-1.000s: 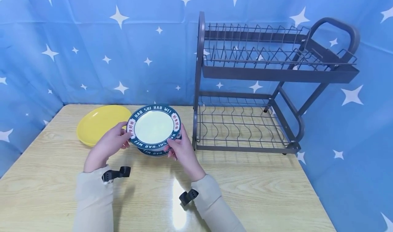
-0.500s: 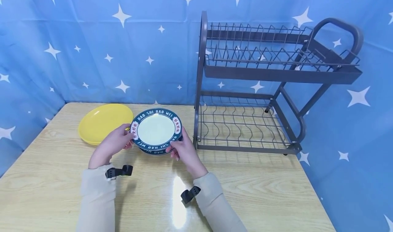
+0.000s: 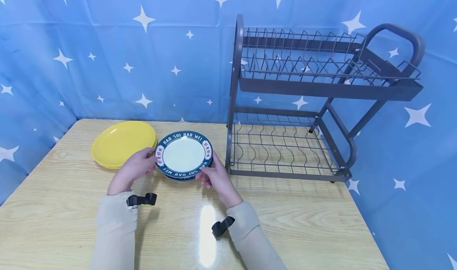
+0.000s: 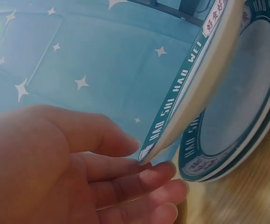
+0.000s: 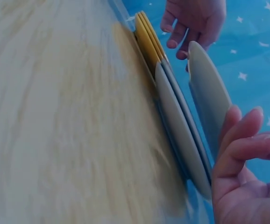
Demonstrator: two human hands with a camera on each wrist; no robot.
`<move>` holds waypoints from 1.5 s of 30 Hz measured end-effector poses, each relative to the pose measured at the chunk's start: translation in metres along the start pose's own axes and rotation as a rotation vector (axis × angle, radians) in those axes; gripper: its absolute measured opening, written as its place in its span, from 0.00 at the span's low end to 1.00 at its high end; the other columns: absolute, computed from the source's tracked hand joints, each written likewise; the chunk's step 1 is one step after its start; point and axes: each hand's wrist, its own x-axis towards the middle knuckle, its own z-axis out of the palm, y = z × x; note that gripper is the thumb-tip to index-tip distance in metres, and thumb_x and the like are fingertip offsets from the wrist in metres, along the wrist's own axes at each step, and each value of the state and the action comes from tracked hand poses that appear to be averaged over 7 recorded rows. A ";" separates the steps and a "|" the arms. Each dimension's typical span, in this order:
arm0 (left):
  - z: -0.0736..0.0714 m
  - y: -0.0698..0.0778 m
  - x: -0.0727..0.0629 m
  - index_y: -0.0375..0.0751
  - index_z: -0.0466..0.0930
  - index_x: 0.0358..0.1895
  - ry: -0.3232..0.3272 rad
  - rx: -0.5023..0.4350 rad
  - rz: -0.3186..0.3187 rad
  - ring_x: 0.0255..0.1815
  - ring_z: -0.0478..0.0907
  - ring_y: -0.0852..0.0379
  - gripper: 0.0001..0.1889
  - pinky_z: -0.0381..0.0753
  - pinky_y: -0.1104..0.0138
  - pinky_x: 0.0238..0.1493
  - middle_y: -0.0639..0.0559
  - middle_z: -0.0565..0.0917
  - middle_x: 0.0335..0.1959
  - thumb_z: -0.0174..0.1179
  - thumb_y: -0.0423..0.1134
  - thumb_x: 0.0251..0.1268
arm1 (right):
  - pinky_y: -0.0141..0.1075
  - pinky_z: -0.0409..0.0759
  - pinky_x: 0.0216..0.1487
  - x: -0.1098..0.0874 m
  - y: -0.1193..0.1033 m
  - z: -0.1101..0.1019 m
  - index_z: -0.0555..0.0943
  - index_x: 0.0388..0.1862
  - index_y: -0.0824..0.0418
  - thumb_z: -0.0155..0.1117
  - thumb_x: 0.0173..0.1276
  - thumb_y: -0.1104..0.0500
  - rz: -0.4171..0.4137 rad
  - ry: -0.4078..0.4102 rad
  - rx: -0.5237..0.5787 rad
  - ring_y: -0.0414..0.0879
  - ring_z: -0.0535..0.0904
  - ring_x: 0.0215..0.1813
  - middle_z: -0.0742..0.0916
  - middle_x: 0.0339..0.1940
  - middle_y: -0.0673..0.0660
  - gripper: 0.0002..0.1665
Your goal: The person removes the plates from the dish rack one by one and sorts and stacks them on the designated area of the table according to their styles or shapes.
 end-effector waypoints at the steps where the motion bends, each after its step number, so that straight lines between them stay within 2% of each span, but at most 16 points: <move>1: 0.001 0.000 0.000 0.38 0.58 0.64 -0.001 -0.002 0.001 0.41 0.74 0.47 0.24 0.75 0.63 0.36 0.43 0.74 0.46 0.41 0.45 0.68 | 0.28 0.63 0.17 0.000 0.000 0.000 0.46 0.70 0.39 0.51 0.66 0.60 0.003 0.001 0.004 0.43 0.71 0.19 0.81 0.33 0.69 0.39; 9: 0.010 0.000 0.004 0.33 0.56 0.63 -0.015 0.018 -0.011 0.37 0.73 0.48 0.25 0.74 0.63 0.34 0.42 0.74 0.41 0.41 0.43 0.67 | 0.28 0.65 0.17 -0.001 0.002 -0.001 0.44 0.70 0.40 0.51 0.66 0.60 0.000 -0.010 0.009 0.43 0.72 0.20 0.82 0.32 0.66 0.40; 14: 0.014 0.000 0.006 0.32 0.59 0.62 -0.009 0.060 -0.008 0.34 0.73 0.50 0.24 0.73 0.63 0.34 0.42 0.74 0.40 0.41 0.43 0.67 | 0.28 0.65 0.18 -0.001 0.004 -0.003 0.44 0.70 0.40 0.51 0.67 0.60 0.015 -0.010 0.003 0.44 0.72 0.21 0.81 0.34 0.68 0.40; 21: 0.018 0.000 0.009 0.36 0.67 0.51 -0.023 0.077 -0.010 0.23 0.72 0.47 0.16 0.70 0.64 0.25 0.41 0.75 0.24 0.41 0.42 0.67 | 0.27 0.65 0.16 -0.001 0.005 -0.006 0.44 0.70 0.41 0.51 0.66 0.60 0.010 -0.008 -0.009 0.43 0.70 0.19 0.81 0.34 0.70 0.41; 23: 0.019 0.001 0.010 0.36 0.66 0.52 -0.026 0.077 -0.014 0.22 0.72 0.46 0.17 0.70 0.64 0.25 0.41 0.75 0.23 0.41 0.42 0.68 | 0.27 0.66 0.17 0.000 0.006 -0.007 0.43 0.71 0.41 0.51 0.66 0.60 0.019 -0.008 -0.011 0.42 0.70 0.19 0.81 0.34 0.69 0.41; 28: 0.019 0.002 0.010 0.35 0.64 0.58 -0.022 0.097 -0.015 0.24 0.73 0.47 0.20 0.70 0.64 0.27 0.41 0.76 0.26 0.40 0.41 0.68 | 0.27 0.65 0.17 0.001 0.008 -0.008 0.42 0.71 0.41 0.50 0.67 0.60 0.047 -0.002 -0.015 0.42 0.70 0.20 0.81 0.34 0.68 0.41; 37: 0.018 -0.002 0.010 0.36 0.64 0.59 -0.038 0.140 -0.021 0.25 0.73 0.50 0.20 0.72 0.65 0.25 0.43 0.76 0.32 0.41 0.41 0.68 | 0.27 0.65 0.17 0.003 0.012 -0.007 0.42 0.70 0.39 0.52 0.66 0.60 0.100 0.007 -0.002 0.41 0.70 0.19 0.82 0.31 0.63 0.42; 45: 0.020 -0.002 0.008 0.37 0.64 0.60 -0.019 0.169 -0.035 0.28 0.73 0.53 0.21 0.73 0.65 0.28 0.45 0.76 0.37 0.41 0.41 0.68 | 0.28 0.67 0.19 0.006 0.014 -0.007 0.41 0.70 0.40 0.52 0.66 0.59 0.092 -0.016 -0.004 0.42 0.72 0.20 0.81 0.30 0.62 0.42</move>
